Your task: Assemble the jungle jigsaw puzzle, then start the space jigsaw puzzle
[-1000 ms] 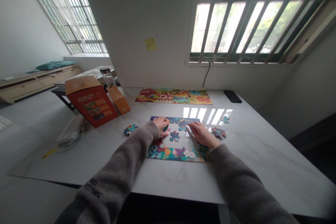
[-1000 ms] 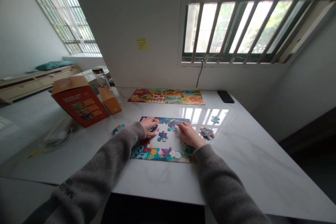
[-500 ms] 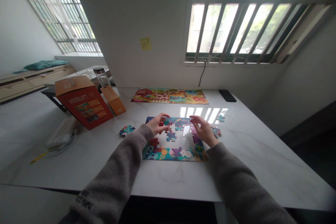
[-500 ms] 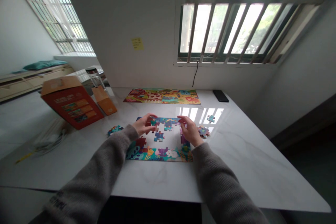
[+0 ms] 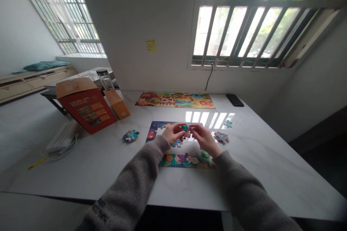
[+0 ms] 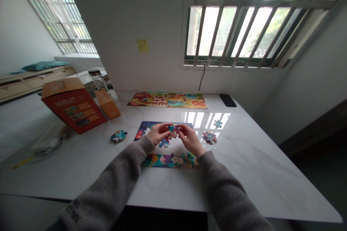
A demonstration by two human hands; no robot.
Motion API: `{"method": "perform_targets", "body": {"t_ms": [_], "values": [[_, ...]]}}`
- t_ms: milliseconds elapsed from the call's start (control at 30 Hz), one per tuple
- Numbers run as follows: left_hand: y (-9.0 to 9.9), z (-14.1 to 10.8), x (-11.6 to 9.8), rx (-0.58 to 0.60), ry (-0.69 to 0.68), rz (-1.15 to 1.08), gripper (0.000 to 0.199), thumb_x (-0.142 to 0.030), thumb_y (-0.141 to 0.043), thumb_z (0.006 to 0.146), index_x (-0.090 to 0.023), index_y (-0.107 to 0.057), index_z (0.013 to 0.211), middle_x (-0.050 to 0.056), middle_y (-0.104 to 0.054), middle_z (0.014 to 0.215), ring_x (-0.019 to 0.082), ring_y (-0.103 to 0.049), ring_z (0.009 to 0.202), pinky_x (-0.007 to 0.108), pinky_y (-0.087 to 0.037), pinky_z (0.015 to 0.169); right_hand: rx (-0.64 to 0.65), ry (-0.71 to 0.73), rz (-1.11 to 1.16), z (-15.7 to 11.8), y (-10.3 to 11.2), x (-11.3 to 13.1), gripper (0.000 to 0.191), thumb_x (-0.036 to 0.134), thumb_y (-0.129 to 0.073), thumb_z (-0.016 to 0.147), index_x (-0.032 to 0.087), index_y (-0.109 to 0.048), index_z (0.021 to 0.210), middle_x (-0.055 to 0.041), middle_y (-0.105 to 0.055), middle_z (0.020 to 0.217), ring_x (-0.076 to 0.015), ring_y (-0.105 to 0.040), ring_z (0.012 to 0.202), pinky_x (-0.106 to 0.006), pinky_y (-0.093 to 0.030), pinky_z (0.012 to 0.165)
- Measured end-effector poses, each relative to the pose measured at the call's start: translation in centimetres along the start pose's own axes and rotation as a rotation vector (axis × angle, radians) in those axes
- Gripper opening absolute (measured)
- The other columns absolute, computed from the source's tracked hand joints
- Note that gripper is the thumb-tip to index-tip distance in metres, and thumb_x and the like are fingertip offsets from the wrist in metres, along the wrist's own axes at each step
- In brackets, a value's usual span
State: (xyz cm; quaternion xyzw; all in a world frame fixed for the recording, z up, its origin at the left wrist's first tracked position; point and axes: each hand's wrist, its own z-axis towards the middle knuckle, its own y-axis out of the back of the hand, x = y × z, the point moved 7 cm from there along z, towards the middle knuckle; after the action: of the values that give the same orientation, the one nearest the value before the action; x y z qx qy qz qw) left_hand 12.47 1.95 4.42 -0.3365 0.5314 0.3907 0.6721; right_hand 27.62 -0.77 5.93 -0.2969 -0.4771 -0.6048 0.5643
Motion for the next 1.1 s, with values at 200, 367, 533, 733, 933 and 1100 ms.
{"method": "perform_targets", "body": {"t_ms": [200, 367, 533, 733, 933, 1100], "values": [[2.1, -0.2, 0.4, -0.151, 0.014, 0.078, 0.047, -0.039, -0.079, 0.075, -0.011, -0.064, 0.109, -0.002, -0.063, 0.066, 0.011, -0.061, 0.048, 0.023, -0.051, 0.050, -0.205, 0.045, -0.066, 0.1, 3.8, 0.3, 0.027, 0.031, -0.055, 0.091, 0.020, -0.065, 0.113, -0.0035, -0.067, 0.085, -0.0156, -0.061, 0.072, -0.030, -0.052, 0.068], [3.2, -0.1, 1.1, -0.209, 0.066, 0.106, 0.046, -0.040, -0.078, 0.074, -0.010, -0.066, 0.107, -0.003, -0.062, 0.063, 0.010, -0.057, 0.045, 0.023, -0.047, 0.048, -0.324, 0.015, -0.042, 0.2, 6.6, -0.3, 0.026, 0.030, -0.055, 0.086, 0.018, -0.066, 0.107, -0.0021, -0.065, 0.080, -0.0155, -0.060, 0.070, -0.031, -0.053, 0.068], [3.3, -0.2, 0.9, -0.240, 0.028, 0.184, 0.037, -0.035, -0.077, 0.074, -0.011, -0.071, 0.101, -0.003, -0.060, 0.061, 0.010, -0.055, 0.053, 0.021, -0.042, 0.050, -0.363, 0.003, -0.052, 0.3, 7.5, -0.8, 0.027, 0.029, -0.053, 0.086, 0.018, -0.066, 0.107, -0.0022, -0.066, 0.079, -0.0158, -0.061, 0.070, -0.031, -0.053, 0.068], [3.0, -0.2, 1.2, -0.211, 0.060, 0.168, 0.035, -0.036, -0.077, 0.074, -0.011, -0.070, 0.097, -0.003, -0.060, 0.059, 0.010, -0.053, 0.048, 0.022, -0.043, 0.049, -0.225, 0.071, -0.238, 0.0, 5.2, -0.2, 0.024, 0.026, -0.051, 0.089, 0.019, -0.067, 0.106, -0.0023, -0.067, 0.078, -0.0169, -0.062, 0.071, -0.032, -0.052, 0.070], [2.7, -0.2, 1.3, -0.193, 0.086, 0.095, 0.037, -0.041, -0.078, 0.074, -0.013, -0.064, 0.093, -0.003, -0.061, 0.055, 0.012, -0.057, 0.045, 0.023, -0.046, 0.047, 0.012, 0.165, -0.349, -0.9, 0.8, 1.5, 0.028, 0.024, -0.051, 0.093, 0.021, -0.063, 0.118, -0.0010, -0.067, 0.080, -0.0150, -0.060, 0.071, -0.029, -0.049, 0.070], [2.2, -0.3, 0.9, -0.151, 0.068, 0.070, 0.037, -0.043, -0.078, 0.074, -0.013, -0.063, 0.091, -0.002, -0.063, 0.057, 0.012, -0.059, 0.046, 0.023, -0.047, 0.048, 0.151, 0.224, -0.366, -1.2, -0.9, 1.5, 0.047, 0.025, -0.062, 0.089, 0.024, -0.051, 0.136, -0.0039, -0.069, 0.095, -0.0166, -0.061, 0.076, -0.032, -0.052, 0.073]]}}
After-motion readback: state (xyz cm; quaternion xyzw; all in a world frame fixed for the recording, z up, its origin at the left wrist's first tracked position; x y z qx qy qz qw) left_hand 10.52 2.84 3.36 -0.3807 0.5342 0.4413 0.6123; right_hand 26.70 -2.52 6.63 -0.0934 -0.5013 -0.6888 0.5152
